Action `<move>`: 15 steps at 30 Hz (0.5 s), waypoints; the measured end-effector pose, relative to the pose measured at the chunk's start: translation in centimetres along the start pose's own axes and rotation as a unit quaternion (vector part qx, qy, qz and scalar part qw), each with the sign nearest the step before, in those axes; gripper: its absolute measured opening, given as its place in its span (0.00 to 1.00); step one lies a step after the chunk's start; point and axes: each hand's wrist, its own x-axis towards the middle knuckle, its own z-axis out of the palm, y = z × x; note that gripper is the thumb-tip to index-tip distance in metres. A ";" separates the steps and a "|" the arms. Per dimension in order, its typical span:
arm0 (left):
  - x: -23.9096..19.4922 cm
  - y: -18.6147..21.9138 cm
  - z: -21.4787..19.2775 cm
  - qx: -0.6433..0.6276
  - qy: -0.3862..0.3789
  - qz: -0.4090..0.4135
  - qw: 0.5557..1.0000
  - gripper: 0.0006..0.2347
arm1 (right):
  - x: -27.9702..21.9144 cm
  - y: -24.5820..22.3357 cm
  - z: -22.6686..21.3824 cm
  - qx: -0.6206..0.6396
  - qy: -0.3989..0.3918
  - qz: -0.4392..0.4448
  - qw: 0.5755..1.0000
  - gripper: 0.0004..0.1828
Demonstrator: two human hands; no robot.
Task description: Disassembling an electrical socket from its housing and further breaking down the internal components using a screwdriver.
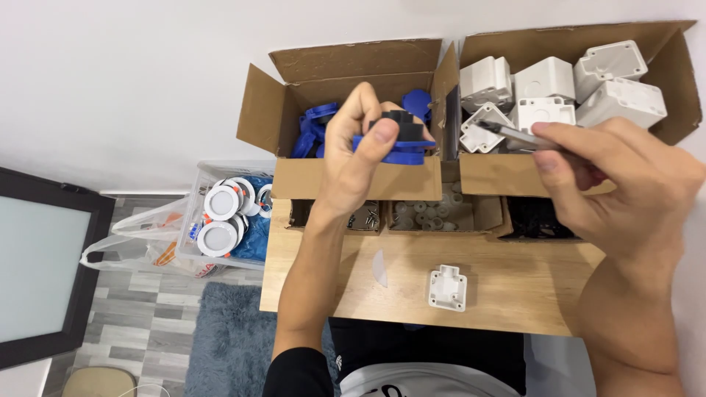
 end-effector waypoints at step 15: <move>-1.0 -1.5 2.7 0.119 -0.050 0.075 0.989 0.25 | 2.5 -2.3 0.9 0.148 -0.022 0.025 0.988 0.19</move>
